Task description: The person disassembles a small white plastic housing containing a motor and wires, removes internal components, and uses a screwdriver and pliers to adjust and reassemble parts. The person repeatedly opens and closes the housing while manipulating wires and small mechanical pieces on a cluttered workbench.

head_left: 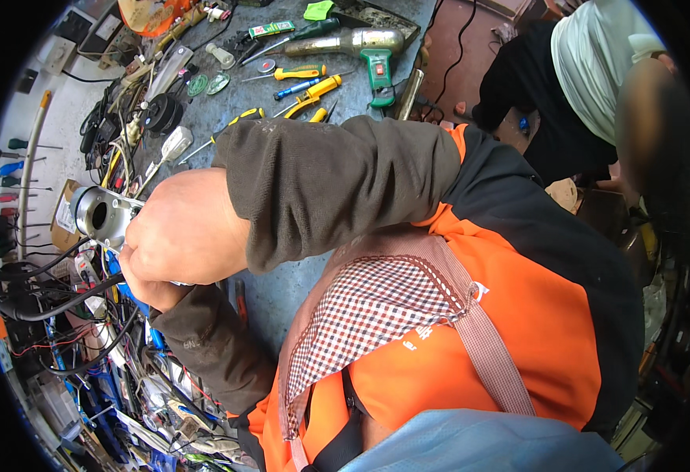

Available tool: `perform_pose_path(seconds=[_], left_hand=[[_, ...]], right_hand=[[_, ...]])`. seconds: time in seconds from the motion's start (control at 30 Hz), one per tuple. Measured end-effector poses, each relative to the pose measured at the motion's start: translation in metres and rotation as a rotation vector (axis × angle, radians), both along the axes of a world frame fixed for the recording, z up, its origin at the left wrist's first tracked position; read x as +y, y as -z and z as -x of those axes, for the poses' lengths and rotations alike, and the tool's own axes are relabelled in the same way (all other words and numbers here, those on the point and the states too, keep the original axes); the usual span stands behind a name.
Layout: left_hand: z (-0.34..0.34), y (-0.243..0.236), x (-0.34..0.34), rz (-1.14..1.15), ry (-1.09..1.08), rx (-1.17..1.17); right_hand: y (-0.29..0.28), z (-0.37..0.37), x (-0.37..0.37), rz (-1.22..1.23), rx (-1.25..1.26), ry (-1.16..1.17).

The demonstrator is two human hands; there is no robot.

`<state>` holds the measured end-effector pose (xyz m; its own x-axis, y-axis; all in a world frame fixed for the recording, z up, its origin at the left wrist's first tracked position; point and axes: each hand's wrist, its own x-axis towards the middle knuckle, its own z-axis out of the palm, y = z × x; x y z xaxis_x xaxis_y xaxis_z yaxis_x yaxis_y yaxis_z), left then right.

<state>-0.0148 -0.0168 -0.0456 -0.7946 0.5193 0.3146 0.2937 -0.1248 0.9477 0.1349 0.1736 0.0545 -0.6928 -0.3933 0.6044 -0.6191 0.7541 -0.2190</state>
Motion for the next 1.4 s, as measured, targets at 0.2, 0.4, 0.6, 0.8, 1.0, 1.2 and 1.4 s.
perform_pose_path(seconds=[0.2, 0.4, 0.6, 0.8, 1.0, 1.2, 1.4], left_hand=[[0.009, 0.001, -0.008, 0.060, 0.002, -0.029], [0.029, 0.015, -0.018, 0.205, -0.033, 0.223], [0.000, -0.005, -0.006, 0.136, -0.035, 0.160], [-0.006, 0.000, 0.018, -0.152, 0.001, -0.046], [-0.027, -0.026, 0.015, 0.132, -0.200, 0.786], [-0.018, -0.030, 0.030, -0.153, -0.039, -0.056], [-0.010, -0.050, 0.027, -0.341, -0.144, -0.511]], right_hand=[[0.005, 0.004, -0.001, 0.078, -0.023, -0.035], [0.004, 0.006, 0.002, 0.096, -0.078, -0.043], [0.009, 0.003, -0.001, 0.141, 0.017, -0.085], [0.010, 0.000, 0.004, 0.148, 0.040, -0.055], [0.008, 0.006, -0.003, 0.198, 0.128, -0.132], [-0.035, 0.011, 0.033, 0.676, 0.061, -0.111], [0.041, 0.065, 0.111, 0.348, -0.435, 0.413]])
